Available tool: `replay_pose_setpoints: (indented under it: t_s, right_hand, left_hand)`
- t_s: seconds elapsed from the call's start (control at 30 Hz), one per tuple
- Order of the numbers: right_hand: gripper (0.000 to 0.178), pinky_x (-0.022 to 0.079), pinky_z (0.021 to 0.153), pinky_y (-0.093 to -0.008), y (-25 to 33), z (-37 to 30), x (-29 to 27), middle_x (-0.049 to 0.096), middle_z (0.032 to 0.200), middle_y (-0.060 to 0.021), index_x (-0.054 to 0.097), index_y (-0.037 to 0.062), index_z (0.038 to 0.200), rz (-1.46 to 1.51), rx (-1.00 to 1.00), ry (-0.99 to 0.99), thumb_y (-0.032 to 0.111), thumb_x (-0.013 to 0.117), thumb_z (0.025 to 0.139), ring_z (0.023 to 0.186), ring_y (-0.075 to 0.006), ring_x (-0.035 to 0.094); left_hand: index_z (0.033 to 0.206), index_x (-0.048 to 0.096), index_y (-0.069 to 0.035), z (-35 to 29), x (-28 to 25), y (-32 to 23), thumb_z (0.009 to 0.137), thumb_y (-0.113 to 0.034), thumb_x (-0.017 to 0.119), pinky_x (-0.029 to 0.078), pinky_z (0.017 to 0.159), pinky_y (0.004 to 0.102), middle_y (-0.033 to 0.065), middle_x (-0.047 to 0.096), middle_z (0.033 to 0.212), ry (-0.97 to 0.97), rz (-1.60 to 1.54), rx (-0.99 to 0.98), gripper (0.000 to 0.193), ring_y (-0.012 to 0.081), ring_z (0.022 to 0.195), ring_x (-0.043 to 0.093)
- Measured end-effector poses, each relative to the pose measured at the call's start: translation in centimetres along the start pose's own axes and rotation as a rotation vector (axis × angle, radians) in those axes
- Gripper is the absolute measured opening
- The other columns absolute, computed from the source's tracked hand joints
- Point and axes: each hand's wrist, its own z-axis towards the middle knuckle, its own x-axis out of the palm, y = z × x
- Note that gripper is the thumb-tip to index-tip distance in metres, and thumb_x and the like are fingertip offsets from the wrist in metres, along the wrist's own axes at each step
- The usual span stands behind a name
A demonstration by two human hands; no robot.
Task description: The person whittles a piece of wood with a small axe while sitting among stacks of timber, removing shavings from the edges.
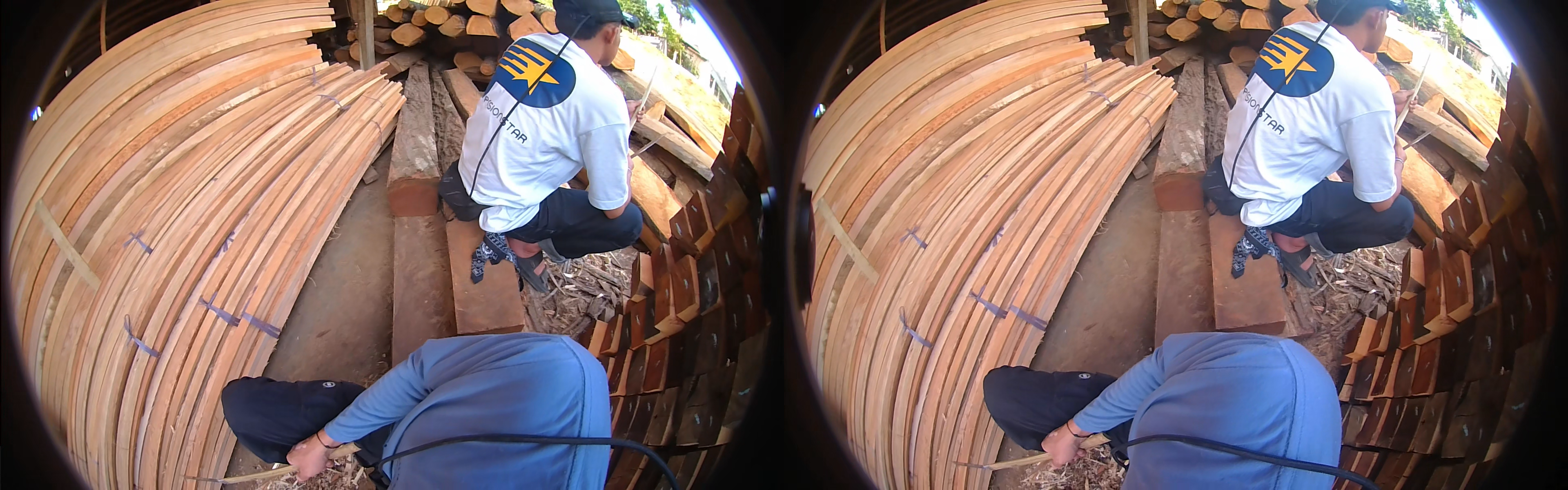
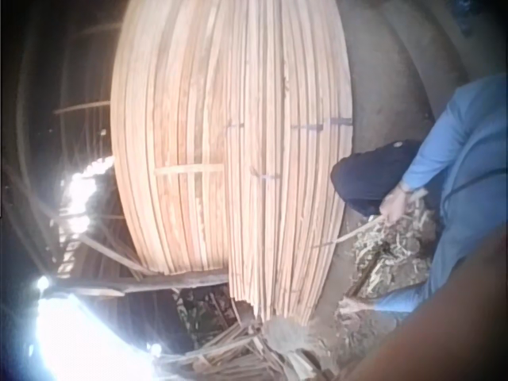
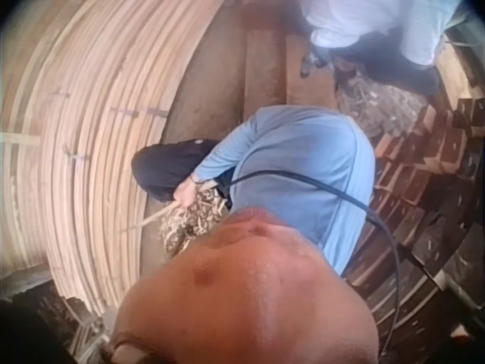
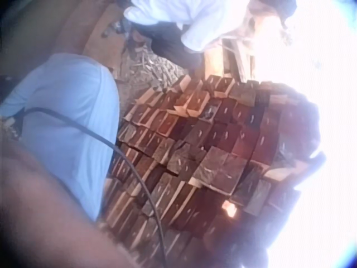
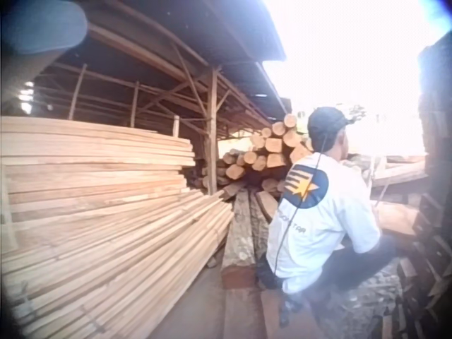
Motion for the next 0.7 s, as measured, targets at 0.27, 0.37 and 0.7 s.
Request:
replay_pose_setpoints:
  t_s: [0.27, 0.37, 0.7]
  right_hand:
    - [0.041, 0.052, 0.040, -0.0338, 0.7, 1.6, 0.2, 0.061, 0.061, -0.0081, 0.063, 0.0000, 0.077, 0.063, 0.041, 0.090, 0.035, 0.056, 0.097, 0.046, -0.0185, 0.062]
    - [0.033, 0.047, 0.038, -0.0287, 1.1, -0.3, -0.8, 0.052, 0.059, 0.0002, 0.058, 0.0046, 0.090, 0.076, 0.138, 0.050, 0.035, 0.055, 0.100, 0.044, -0.0113, 0.054]
    - [0.024, 0.035, 0.036, -0.0236, -0.3, 3.5, 2.6, 0.043, 0.060, 0.0049, 0.047, 0.0084, 0.086, 0.408, 0.297, 0.116, 0.025, 0.057, 0.100, 0.043, -0.0047, 0.041]
  left_hand:
    - [0.118, 0.066, 0.001, -0.9, -4.9, -6.8, 0.098, -0.026, 0.062, 0.056, 0.087, 0.0400, 0.0217, 0.070, 0.104, 0.164, -0.290, -0.042, 0.034, 0.0297, 0.090, 0.066]
    - [0.103, 0.067, 0.002, -0.5, -7.8, -14.7, 0.082, -0.020, 0.083, 0.056, 0.075, 0.0346, 0.0101, 0.070, 0.091, 0.220, -0.294, -0.342, 0.035, 0.0197, 0.075, 0.062]
    - [0.106, 0.062, -0.004, -2.2, -9.9, -10.6, 0.075, -0.028, 0.088, 0.051, 0.072, 0.0284, 0.0021, 0.066, 0.085, 0.052, -0.416, -0.608, 0.047, 0.0098, 0.077, 0.060]
